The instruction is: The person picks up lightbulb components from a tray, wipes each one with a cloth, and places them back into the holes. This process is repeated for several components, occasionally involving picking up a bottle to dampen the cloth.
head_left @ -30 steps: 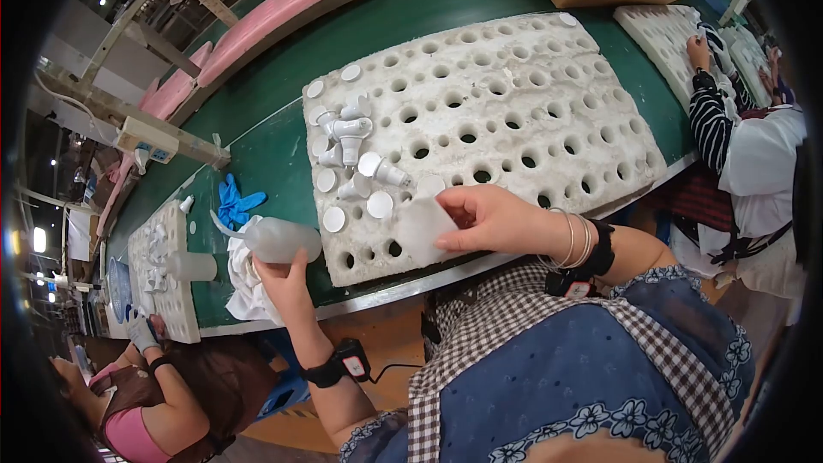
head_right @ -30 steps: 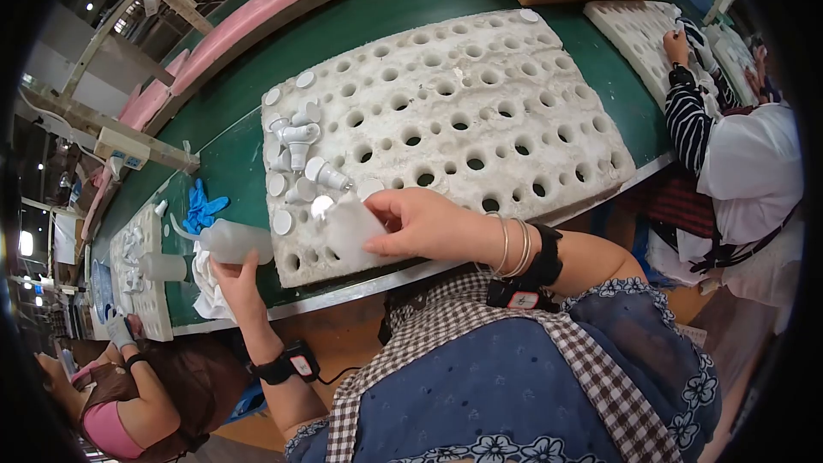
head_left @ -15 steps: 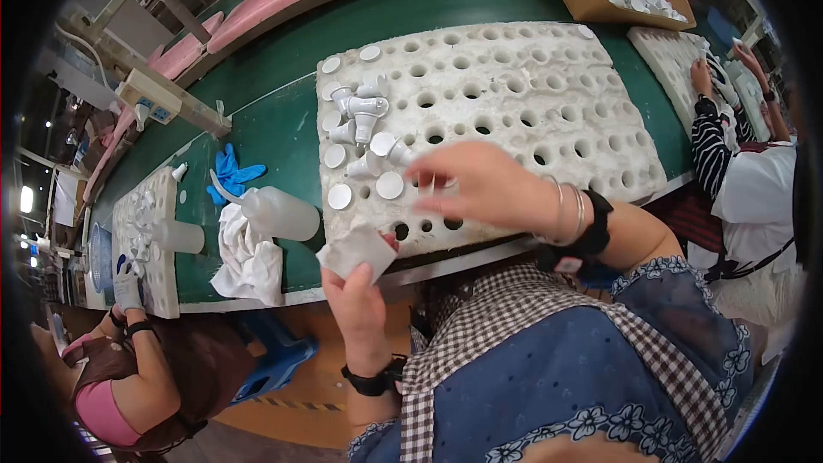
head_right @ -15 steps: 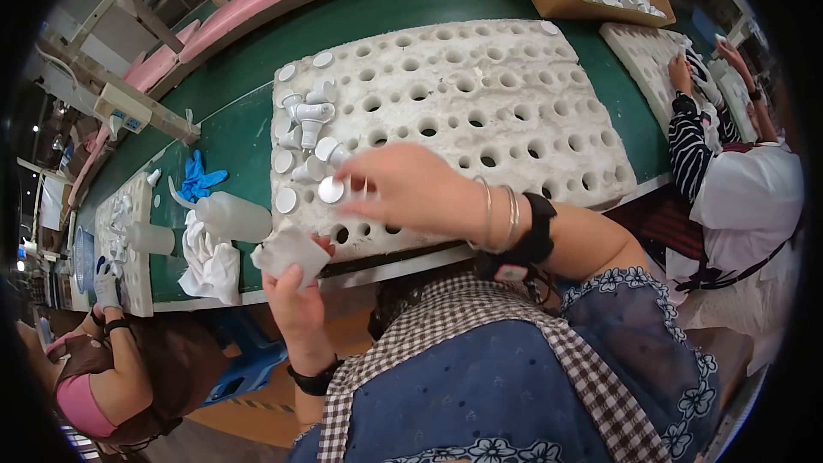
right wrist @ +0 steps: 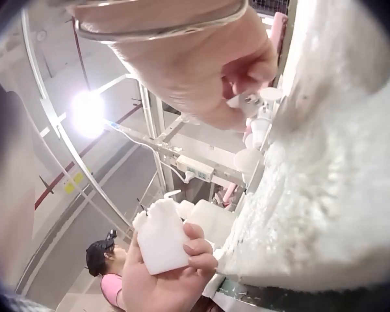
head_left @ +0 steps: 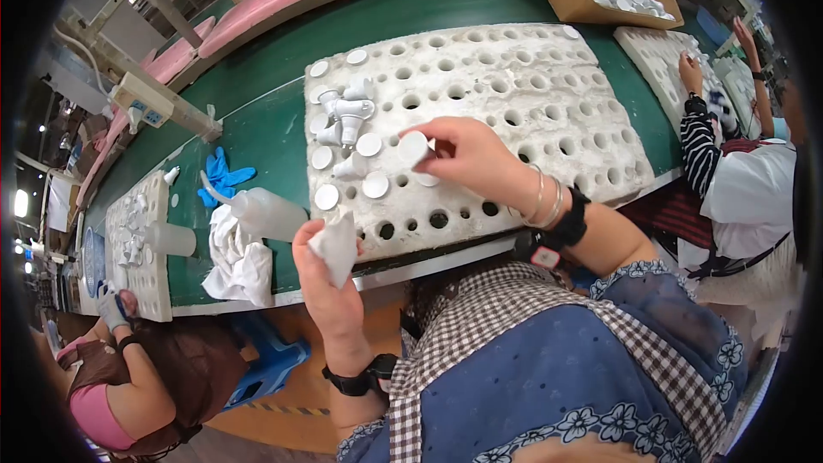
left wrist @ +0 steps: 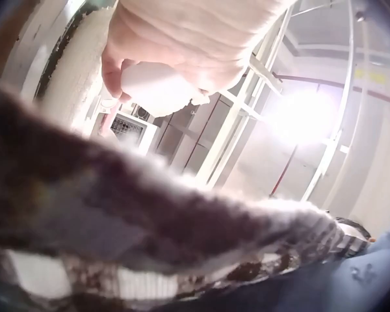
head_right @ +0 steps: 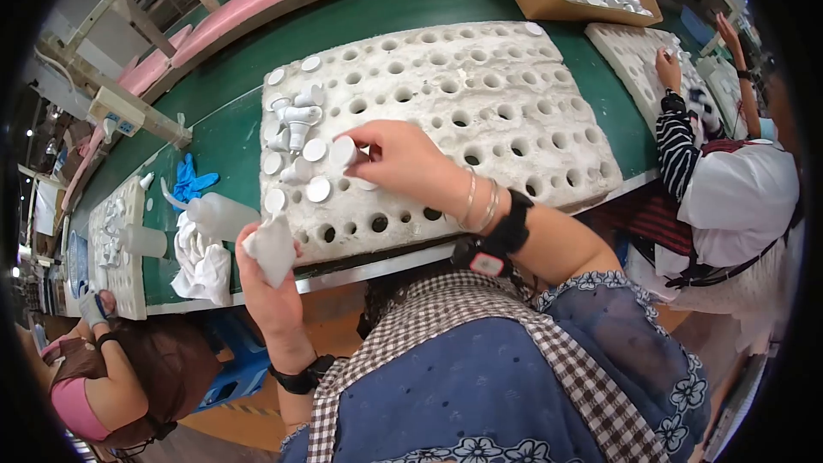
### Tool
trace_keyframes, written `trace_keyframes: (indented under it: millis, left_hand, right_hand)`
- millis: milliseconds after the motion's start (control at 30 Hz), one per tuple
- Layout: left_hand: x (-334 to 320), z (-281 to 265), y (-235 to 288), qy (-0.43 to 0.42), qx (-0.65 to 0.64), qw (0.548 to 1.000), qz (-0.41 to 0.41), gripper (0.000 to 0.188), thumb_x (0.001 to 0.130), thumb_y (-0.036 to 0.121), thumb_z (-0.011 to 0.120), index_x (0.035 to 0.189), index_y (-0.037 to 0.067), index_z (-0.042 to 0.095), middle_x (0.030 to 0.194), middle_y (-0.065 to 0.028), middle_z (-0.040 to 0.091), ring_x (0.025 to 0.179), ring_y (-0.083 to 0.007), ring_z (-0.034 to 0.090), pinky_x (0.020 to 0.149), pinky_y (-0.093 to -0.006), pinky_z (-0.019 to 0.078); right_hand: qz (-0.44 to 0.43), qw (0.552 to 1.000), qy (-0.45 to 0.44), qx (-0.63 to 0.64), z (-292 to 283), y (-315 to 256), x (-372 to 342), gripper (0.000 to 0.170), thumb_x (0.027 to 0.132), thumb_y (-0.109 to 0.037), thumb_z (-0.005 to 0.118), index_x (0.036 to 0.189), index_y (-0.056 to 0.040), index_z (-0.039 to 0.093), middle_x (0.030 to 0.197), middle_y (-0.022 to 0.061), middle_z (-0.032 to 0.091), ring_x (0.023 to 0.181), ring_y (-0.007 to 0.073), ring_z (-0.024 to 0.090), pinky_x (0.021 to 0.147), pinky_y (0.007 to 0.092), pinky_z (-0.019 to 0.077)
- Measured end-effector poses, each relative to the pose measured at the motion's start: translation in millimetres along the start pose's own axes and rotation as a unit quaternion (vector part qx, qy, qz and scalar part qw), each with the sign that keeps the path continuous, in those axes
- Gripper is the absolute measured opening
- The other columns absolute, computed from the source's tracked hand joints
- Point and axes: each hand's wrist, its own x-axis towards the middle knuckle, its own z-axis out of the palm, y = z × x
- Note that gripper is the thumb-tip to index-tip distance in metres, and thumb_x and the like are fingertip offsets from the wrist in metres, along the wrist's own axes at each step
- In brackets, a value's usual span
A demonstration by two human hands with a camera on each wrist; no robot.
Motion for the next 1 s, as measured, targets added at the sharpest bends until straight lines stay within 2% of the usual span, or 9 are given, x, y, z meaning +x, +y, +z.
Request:
trace_keyframes:
  millis: [100, 167, 200, 267, 367, 633, 733, 800, 1000]
  left_hand:
    - [7, 31, -8, -0.026, 0.122, 0.99, 0.07, 0.044, 0.098, 0.029, 0.052, 0.129, -0.002, 0.046, 0.118, -0.0131, 0.056, 0.102, -0.0223, 0.057, 0.091, -0.0349, 0.0447]
    - [12, 46, -11, -0.077, 0.36, 0.902, 0.225, 0.041, 0.089, 0.018, 0.067, 0.124, 0.0, 0.058, 0.127, -0.0156, 0.056, 0.107, -0.0269, 0.055, 0.095, -0.0368, 0.0432]
    - [14, 56, -12, -0.081, 0.357, 0.904, 0.222, 0.041, 0.089, 0.018, 0.067, 0.124, 0.0, 0.058, 0.127, -0.0156, 0.056, 0.107, -0.0269, 0.055, 0.095, -0.0368, 0.0432]
    - [15, 77, -13, -0.157, 0.494, 0.782, 0.347, 0.035, 0.082, 0.018, 0.073, 0.115, 0.005, 0.066, 0.126, -0.0156, 0.058, 0.107, -0.0314, 0.054, 0.093, -0.0388, 0.0441]
    - [23, 85, -24, -0.209, 0.511, 0.749, 0.366, 0.031, 0.078, 0.016, 0.074, 0.108, 0.009, 0.071, 0.122, -0.0141, 0.06, 0.106, -0.0337, 0.053, 0.09, -0.0406, 0.0449]
    - [32, 78, -16, -0.129, 0.535, 0.766, 0.332, 0.03, 0.078, 0.015, 0.074, 0.107, 0.01, 0.071, 0.117, -0.0122, 0.062, 0.101, -0.0325, 0.053, 0.086, -0.0418, 0.0461]
    - [27, 95, -19, -0.234, 0.527, 0.721, 0.385, 0.03, 0.078, 0.015, 0.073, 0.107, 0.01, 0.071, 0.117, -0.0123, 0.062, 0.1, -0.0322, 0.054, 0.086, -0.0417, 0.0461]
    - [39, 89, -26, -0.219, 0.526, 0.735, 0.367, 0.029, 0.077, 0.014, 0.073, 0.106, 0.009, 0.071, 0.117, -0.0125, 0.063, 0.101, -0.0321, 0.054, 0.087, -0.0419, 0.0459]
    - [40, 74, -22, -0.137, 0.525, 0.774, 0.325, 0.027, 0.081, 0.02, 0.072, 0.106, 0.009, 0.071, 0.117, -0.0115, 0.063, 0.104, -0.0325, 0.054, 0.09, -0.0418, 0.0447]
  right_hand:
    - [-0.007, 0.995, 0.035, 0.098, 3, 12, -37, 0.025, 0.08, -0.004, 0.073, 0.105, -0.0025, 0.069, 0.085, -0.0017, 0.062, 0.068, 0.0043, 0.051, 0.062, 0.0211, 0.0439]
    - [0.007, 0.987, 0.038, 0.153, 8, 21, -55, 0.027, 0.077, -0.004, 0.074, 0.104, -0.0015, 0.069, 0.085, 0.0011, 0.063, 0.066, 0.0066, 0.052, 0.061, 0.0226, 0.0453]
    - [0.012, 0.988, 0.041, 0.152, 9, 27, -59, 0.027, 0.077, -0.004, 0.074, 0.104, -0.0015, 0.069, 0.085, 0.0011, 0.063, 0.066, 0.0066, 0.052, 0.061, 0.0226, 0.0453]
    - [-0.01, 0.987, 0.078, 0.143, 10, 34, -65, 0.029, 0.076, -0.002, 0.073, 0.105, -0.0015, 0.069, 0.085, 0.0027, 0.063, 0.066, 0.0082, 0.054, 0.061, 0.0232, 0.0463]
    - [-0.017, 0.993, 0.078, 0.082, 2, 40, -67, 0.031, 0.075, 0.0, 0.072, 0.106, -0.0028, 0.069, 0.086, 0.0039, 0.064, 0.067, 0.0092, 0.055, 0.061, 0.0238, 0.0468]
    - [0.008, 0.986, 0.051, 0.155, 1, 39, -67, 0.027, 0.078, -0.002, 0.072, 0.105, -0.0033, 0.069, 0.085, 0.0036, 0.063, 0.069, 0.0079, 0.055, 0.062, 0.0234, 0.0464]
    - [-0.115, 0.991, 0.051, 0.052, 1, 49, -64, 0.026, 0.079, -0.003, 0.072, 0.105, -0.0041, 0.07, 0.086, 0.0024, 0.063, 0.072, 0.0069, 0.056, 0.063, 0.0228, 0.0465]
    - [0.015, 0.988, 0.032, 0.149, -2, 39, -69, 0.027, 0.079, -0.003, 0.072, 0.106, -0.0043, 0.069, 0.087, 0.0029, 0.063, 0.074, 0.0074, 0.057, 0.064, 0.0223, 0.0466]
    - [-0.007, 0.977, 0.034, 0.211, 2, 40, -67, 0.025, 0.08, -0.001, 0.071, 0.105, -0.0034, 0.069, 0.089, 0.0027, 0.063, 0.075, 0.0071, 0.057, 0.065, 0.0228, 0.0474]
